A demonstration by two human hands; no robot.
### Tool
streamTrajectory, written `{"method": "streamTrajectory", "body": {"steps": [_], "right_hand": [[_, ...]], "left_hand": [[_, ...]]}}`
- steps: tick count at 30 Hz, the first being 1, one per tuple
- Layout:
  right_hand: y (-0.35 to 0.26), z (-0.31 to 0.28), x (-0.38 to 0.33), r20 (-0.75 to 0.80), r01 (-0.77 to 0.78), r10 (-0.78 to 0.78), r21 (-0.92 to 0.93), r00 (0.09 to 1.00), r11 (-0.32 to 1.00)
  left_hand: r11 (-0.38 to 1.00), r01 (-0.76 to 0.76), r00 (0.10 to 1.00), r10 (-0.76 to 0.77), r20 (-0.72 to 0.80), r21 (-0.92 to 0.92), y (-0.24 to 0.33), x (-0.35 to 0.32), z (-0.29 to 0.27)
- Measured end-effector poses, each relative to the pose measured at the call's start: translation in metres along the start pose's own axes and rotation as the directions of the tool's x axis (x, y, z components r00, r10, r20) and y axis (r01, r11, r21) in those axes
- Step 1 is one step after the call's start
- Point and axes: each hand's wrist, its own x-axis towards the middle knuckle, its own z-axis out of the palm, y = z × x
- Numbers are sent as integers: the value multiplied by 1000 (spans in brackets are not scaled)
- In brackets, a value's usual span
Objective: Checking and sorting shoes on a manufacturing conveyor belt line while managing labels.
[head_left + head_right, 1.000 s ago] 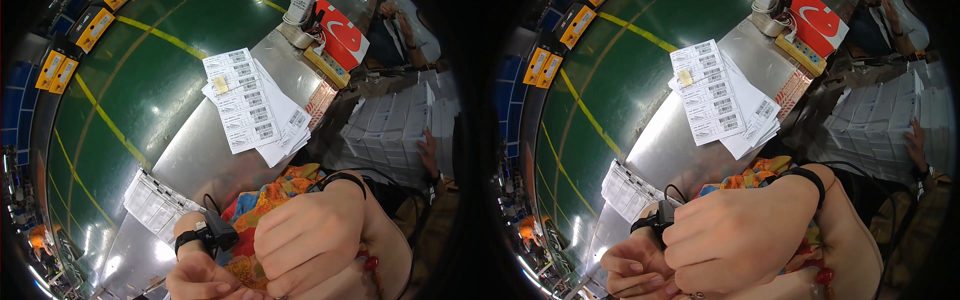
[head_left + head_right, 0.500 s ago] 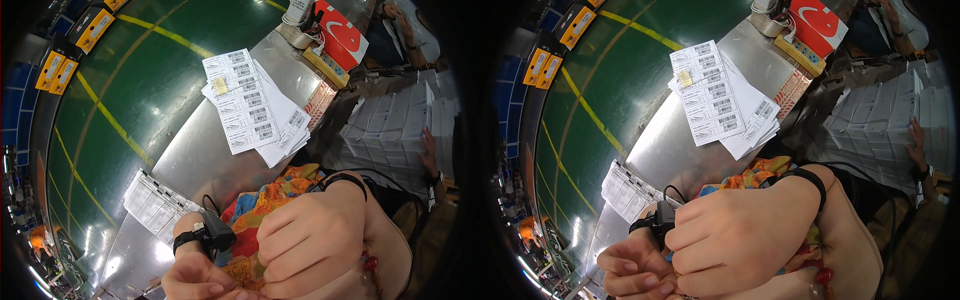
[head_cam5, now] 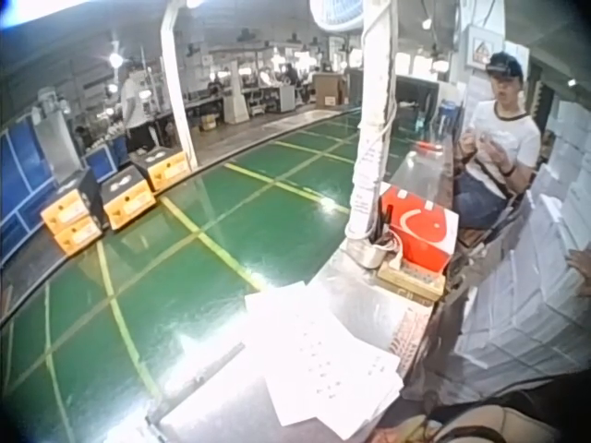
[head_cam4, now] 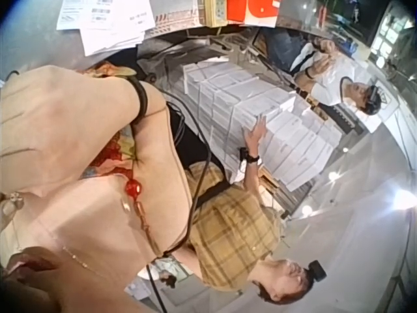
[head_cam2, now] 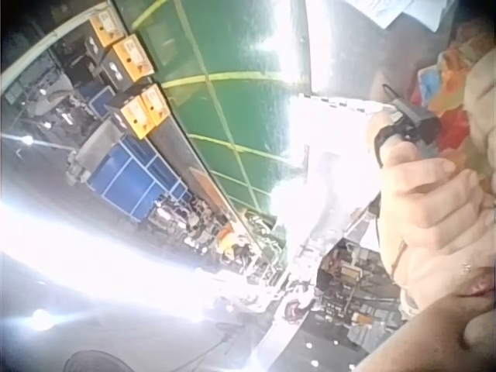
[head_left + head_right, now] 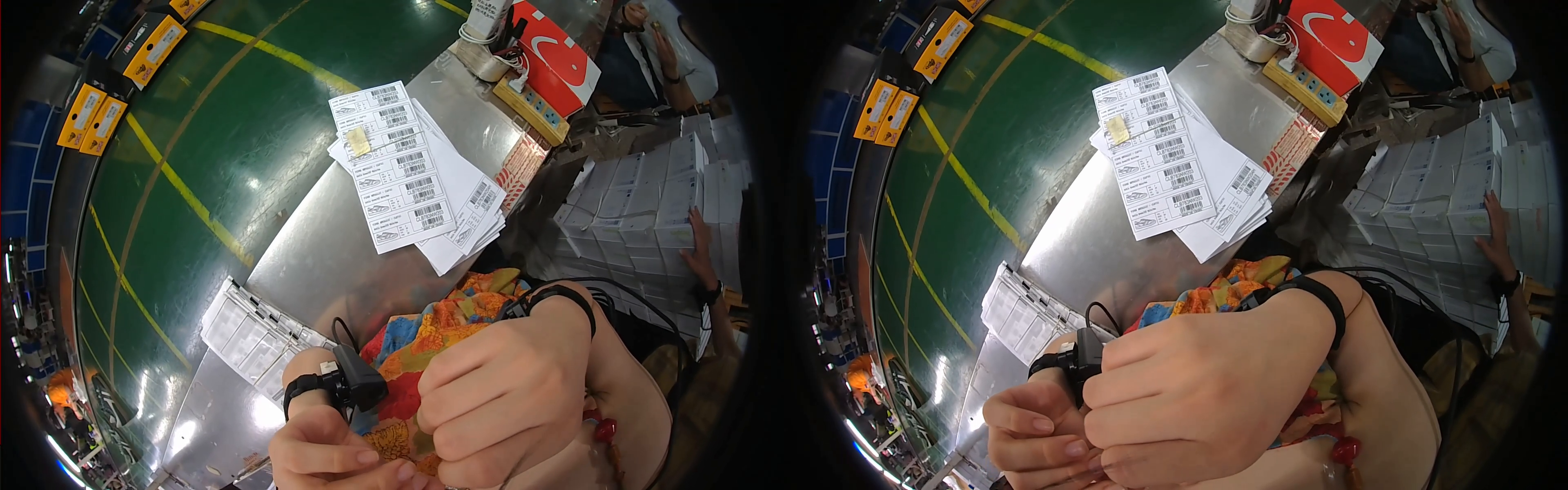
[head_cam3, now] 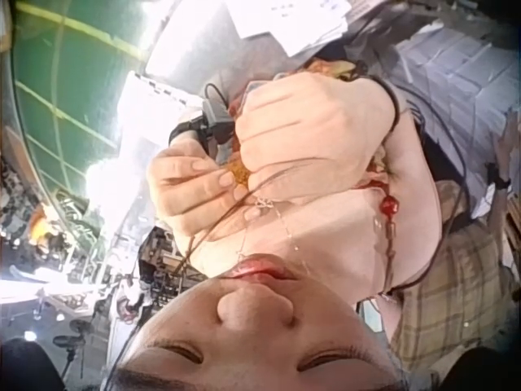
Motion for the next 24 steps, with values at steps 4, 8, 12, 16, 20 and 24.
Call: {"method": "streamTrajectory", "body": {"steps": [4, 8, 12, 16, 20, 24], "right_hand": [[3, 10, -10, -63, 45, -48, -48, 997, 998], [0, 6, -7, -83, 80, -83, -37, 993, 996], [-10, 4, -3, -23, -146, 146, 12, 989, 989], [-9, 3, -4, -47, -132, 131, -20, 990, 991], [-6, 7, -5, -39, -131, 131, 1, 991, 991], [-5, 7, -5, -113, -36, 37, 8, 993, 999]], "left_hand": [[996, 56, 998, -55, 27, -70, 3, 5, 0], [995, -79, 997, 79, 0, -56, -7, -8, 11], [997, -63, 969, 72, -235, 46, 1, -7, 9], [1000, 22, 999, -21, -41, 6, 9, -5, 1], [996, -85, 995, 87, 48, -31, 7, -19, -4], [979, -204, 937, 202, -285, 23, -10, -3, 27]]}}
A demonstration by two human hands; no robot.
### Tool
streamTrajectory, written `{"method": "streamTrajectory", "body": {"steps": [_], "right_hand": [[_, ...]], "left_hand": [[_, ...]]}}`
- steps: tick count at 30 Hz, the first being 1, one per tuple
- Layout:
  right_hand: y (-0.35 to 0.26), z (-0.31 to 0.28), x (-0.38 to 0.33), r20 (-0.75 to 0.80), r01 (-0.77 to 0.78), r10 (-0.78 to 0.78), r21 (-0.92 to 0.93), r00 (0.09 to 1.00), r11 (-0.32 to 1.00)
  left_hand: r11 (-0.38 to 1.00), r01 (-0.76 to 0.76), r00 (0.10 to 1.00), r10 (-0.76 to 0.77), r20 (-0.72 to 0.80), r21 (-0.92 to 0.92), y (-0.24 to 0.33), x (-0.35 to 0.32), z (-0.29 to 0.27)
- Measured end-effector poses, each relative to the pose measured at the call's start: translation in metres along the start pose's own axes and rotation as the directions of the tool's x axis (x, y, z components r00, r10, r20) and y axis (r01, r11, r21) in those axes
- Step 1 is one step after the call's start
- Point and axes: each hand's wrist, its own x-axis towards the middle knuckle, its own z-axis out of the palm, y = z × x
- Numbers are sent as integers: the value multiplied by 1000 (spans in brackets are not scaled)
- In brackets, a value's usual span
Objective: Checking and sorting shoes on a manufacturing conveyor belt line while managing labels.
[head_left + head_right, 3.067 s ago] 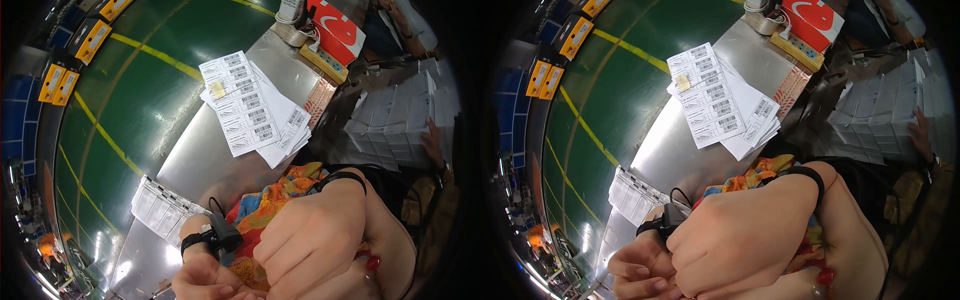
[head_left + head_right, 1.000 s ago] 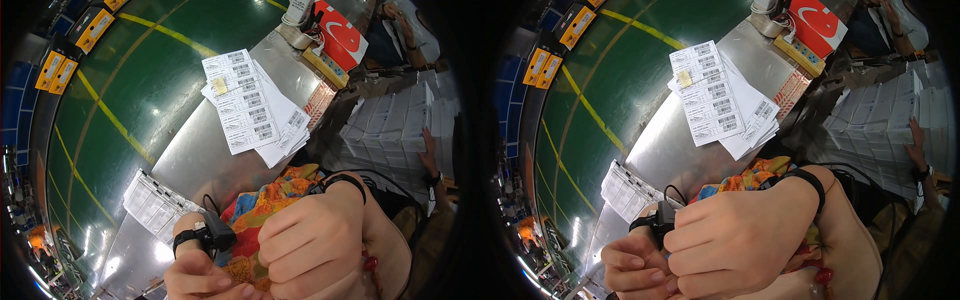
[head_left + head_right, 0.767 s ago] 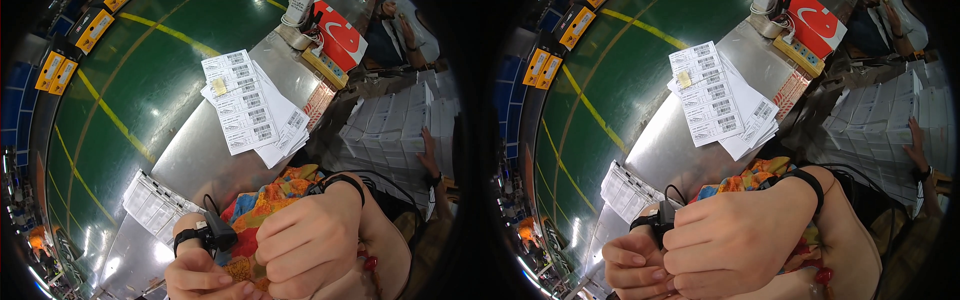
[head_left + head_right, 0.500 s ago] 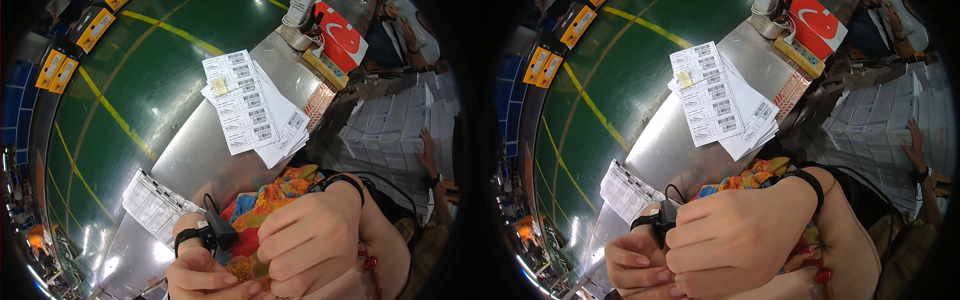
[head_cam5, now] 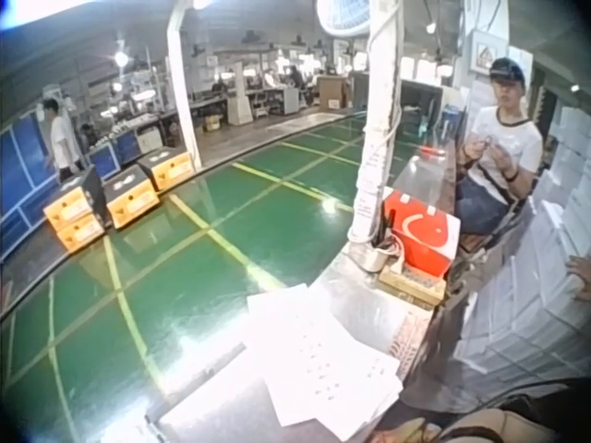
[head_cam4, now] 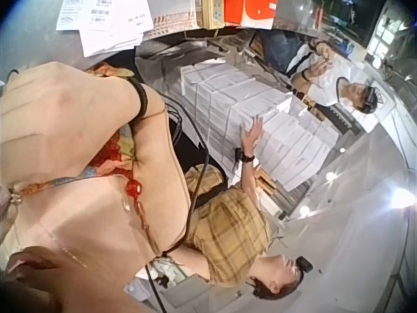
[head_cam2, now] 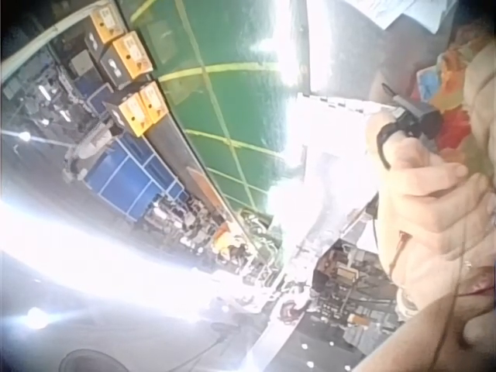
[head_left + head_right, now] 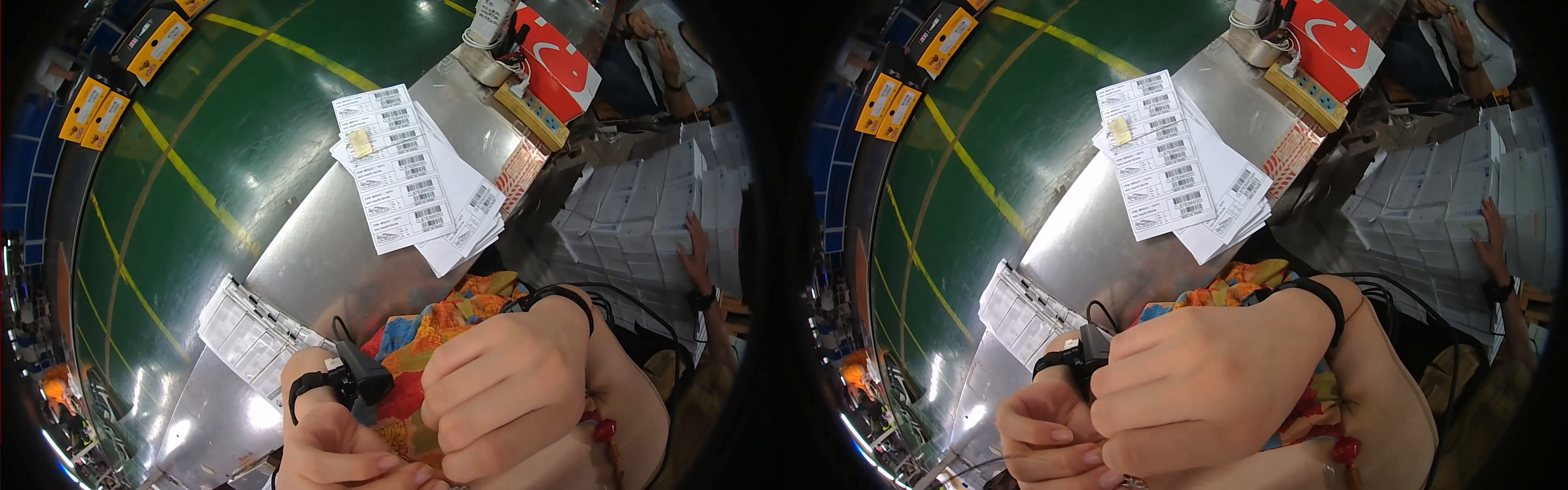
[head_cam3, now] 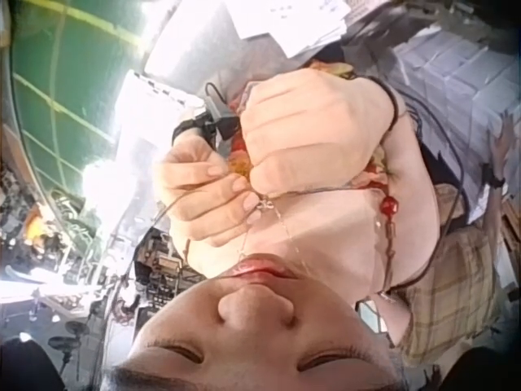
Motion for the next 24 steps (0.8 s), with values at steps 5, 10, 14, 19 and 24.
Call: {"method": "streamTrajectory", "body": {"steps": [5, 10, 14, 19, 24], "right_hand": [[0, 2, 0, 81, -122, 117, 62, 990, 991], [8, -7, -8, 155, 160, -161, 16, 975, 987], [3, 2, -2, 29, 164, -162, -52, 986, 985], [-10, -5, 2, 187, -150, 151, -17, 971, 989], [11, 8, 6, 9, 110, -109, -93, 994, 990]], "left_hand": [[948, 244, 964, -215, 155, -203, 3, 6, -19], [118, 760, 618, -436, 654, -639, -32, 13, -17], [83, 780, 616, -283, 735, -621, -26, -7, -24], [-51, 846, 515, -179, 838, -531, -33, -12, -32], [-153, 894, 414, -74, 907, -420, -36, -14, -39]]}}
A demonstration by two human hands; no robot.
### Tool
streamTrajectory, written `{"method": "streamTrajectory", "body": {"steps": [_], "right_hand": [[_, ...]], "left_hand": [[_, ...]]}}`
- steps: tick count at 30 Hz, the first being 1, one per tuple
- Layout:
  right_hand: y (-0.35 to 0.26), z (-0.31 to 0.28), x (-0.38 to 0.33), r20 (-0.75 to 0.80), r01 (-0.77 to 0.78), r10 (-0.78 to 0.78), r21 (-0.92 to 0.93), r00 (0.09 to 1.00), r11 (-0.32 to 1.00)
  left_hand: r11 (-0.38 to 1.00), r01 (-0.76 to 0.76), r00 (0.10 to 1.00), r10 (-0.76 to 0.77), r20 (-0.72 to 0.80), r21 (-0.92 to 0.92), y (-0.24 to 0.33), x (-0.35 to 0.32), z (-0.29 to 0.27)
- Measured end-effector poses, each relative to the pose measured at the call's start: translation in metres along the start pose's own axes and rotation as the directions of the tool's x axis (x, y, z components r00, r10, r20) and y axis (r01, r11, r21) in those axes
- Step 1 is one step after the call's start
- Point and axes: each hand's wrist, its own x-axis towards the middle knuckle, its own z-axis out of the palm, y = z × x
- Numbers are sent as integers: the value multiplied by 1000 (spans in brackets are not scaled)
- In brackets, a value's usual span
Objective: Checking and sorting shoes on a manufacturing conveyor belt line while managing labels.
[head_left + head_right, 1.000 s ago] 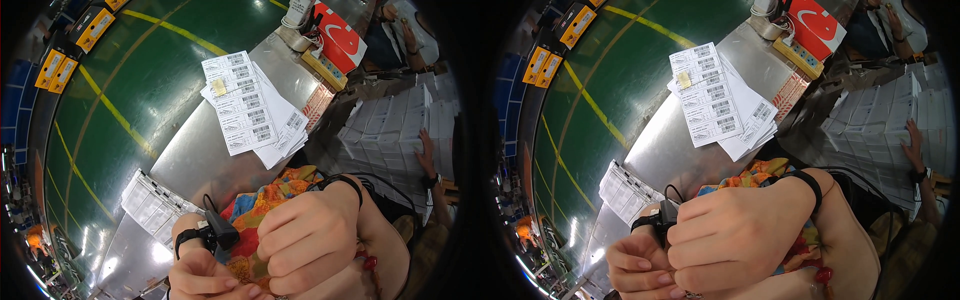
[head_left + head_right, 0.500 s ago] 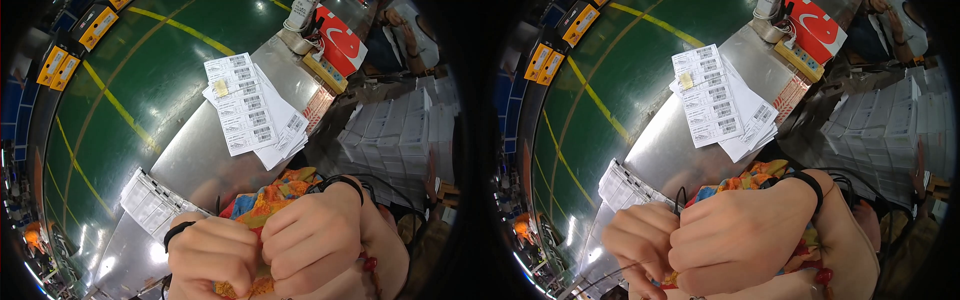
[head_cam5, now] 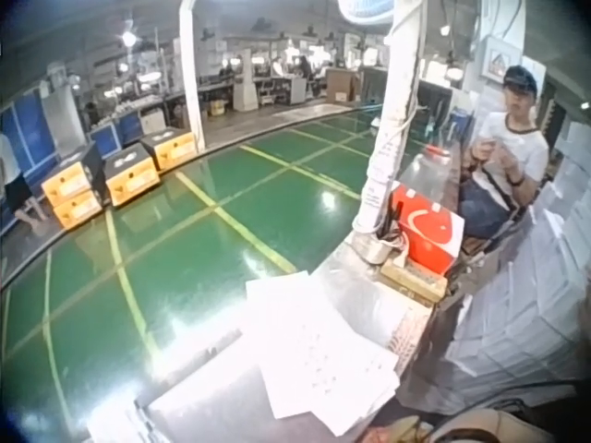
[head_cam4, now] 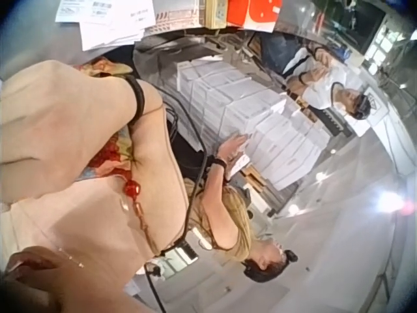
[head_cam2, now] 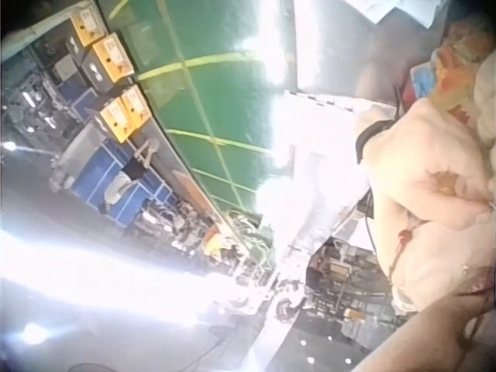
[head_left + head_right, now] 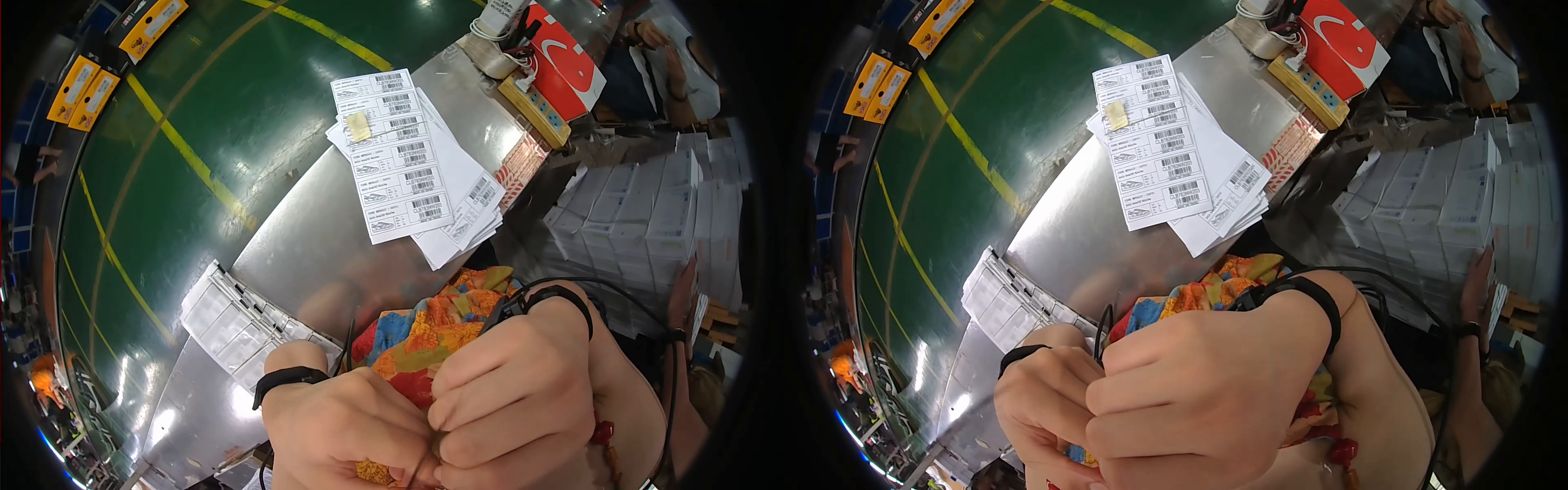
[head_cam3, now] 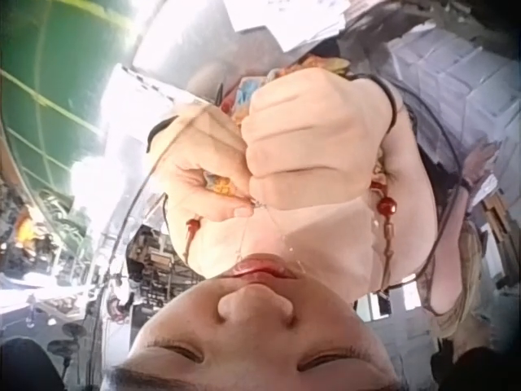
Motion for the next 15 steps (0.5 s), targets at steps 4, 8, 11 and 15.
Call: {"method": "streamTrajectory", "body": {"steps": [4, 8, 11, 15], "right_hand": [[-1, 10, 6, -124, -59, 56, -18, 991, 998], [4, 21, -1, -166, -5, -13, -112, 986, 994], [0, 14, 6, -106, -21, 18, -32, 994, 999], [-2, 24, 9, -113, -140, 137, -19, 984, 990]], "left_hand": [[982, -183, 963, 169, -209, -48, -1, 7, 6], [985, -160, 967, 144, -210, -63, 1, 9, 5], [988, -138, 968, 122, -220, -62, 5, 6, 4], [992, -106, 972, 90, -219, -62, 11, 3, 3]]}}
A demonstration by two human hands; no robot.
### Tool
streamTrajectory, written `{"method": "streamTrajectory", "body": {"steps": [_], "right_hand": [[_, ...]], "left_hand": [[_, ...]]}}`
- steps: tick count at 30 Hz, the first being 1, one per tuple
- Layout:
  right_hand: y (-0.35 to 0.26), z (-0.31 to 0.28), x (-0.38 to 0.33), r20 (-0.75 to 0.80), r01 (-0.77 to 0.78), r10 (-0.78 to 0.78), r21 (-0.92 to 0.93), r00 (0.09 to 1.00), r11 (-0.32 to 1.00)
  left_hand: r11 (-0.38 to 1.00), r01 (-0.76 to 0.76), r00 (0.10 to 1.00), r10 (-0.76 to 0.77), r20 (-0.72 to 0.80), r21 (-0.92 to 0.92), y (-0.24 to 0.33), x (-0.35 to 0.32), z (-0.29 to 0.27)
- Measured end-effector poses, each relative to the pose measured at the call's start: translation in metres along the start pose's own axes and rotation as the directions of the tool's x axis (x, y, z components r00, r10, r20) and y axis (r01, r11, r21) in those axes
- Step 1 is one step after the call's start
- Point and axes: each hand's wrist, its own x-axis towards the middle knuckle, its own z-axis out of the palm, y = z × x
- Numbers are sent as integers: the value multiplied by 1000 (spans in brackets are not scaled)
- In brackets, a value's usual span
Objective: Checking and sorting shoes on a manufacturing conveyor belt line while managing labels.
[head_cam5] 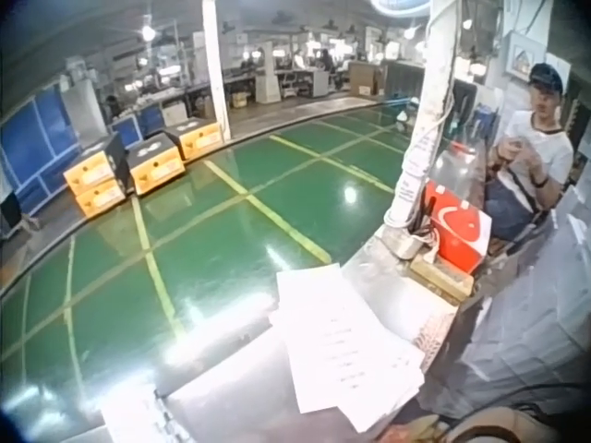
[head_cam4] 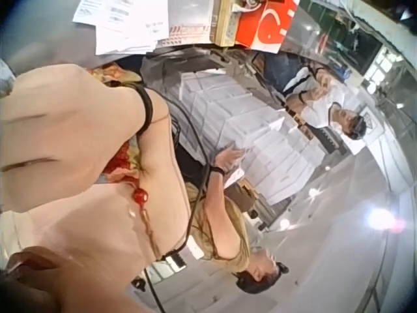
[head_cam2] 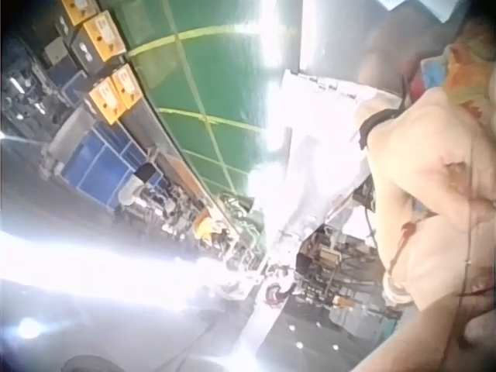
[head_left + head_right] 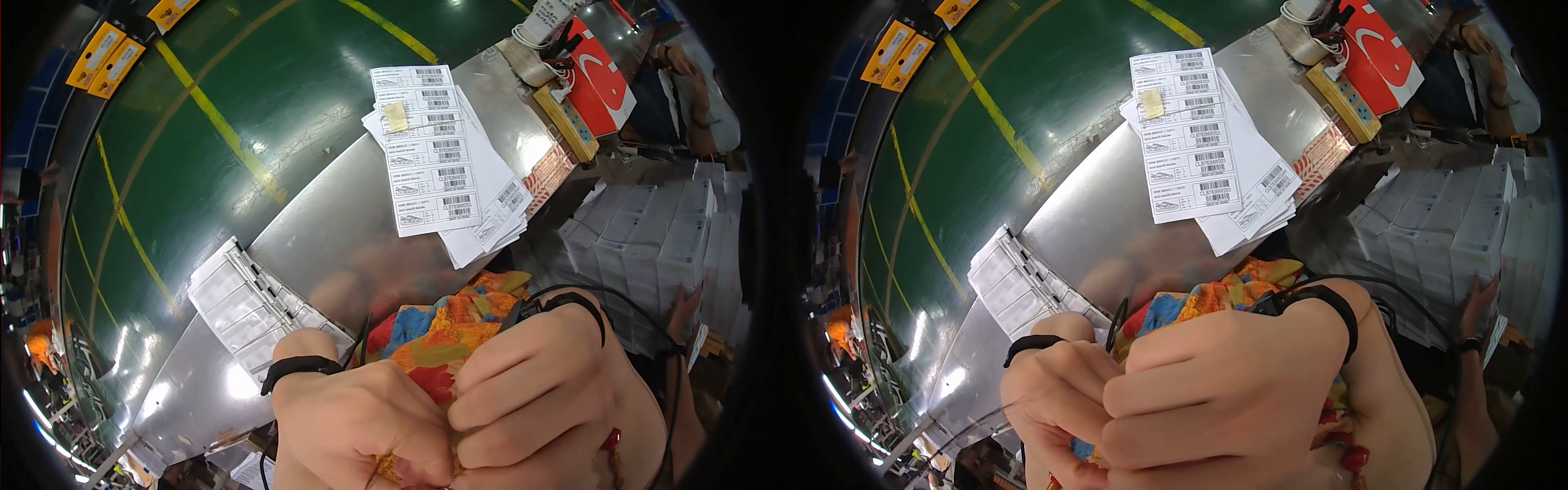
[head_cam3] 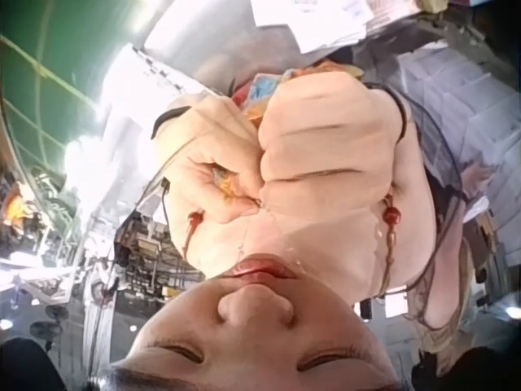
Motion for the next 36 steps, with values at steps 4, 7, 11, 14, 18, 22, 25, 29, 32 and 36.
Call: {"method": "streamTrajectory", "body": {"steps": [4, 7, 11, 14, 18, 22, 25, 29, 32, 36], "right_hand": [[-2, -14, 5, 102, -7, -2, 88, 995, 996], [9, -35, 11, 479, -223, 69, 272, 875, 936], [13, 2, 2, -18, 67, -64, 172, 998, 983], [9, -5, 1, 106, 111, -127, 149, 986, 983], [5, -9, -3, 135, 39, -59, 143, 989, 989], [5, -2, -4, 178, -28, -9, 203, 984, 979], [0, -8, -6, 195, -95, 64, 152, 979, 984], [-4, -9, -4, 227, -160, 120, 168, 966, 973], [-6, -10, -4, 244, -195, 151, 167, 958, 966], [-7, -10, -3, 261, -188, 140, 170, 955, 967]], "left_hand": [[1000, -3, 999, 3, 33, 1, -6, -5, 0], [999, -14, 999, 12, 34, 36, -11, -16, -2], [998, -22, 997, 19, 74, 53, -9, -14, -1], [998, -16, 998, 13, 59, 56, -5, -9, 2], [987, -93, 991, 79, 106, 131, 1, 2, -8], [979, -80, 996, 70, 56, 186, -2, -15, 5], [981, -168, 986, 167, 27, 96, -18, -16, 1], [973, -188, 982, 190, 3, 131, -18, -20, 7], [967, -206, 978, 209, -6, 148, -19, -21, 8], [959, -230, 972, 236, -17, 166, -22, -22, 9]]}}
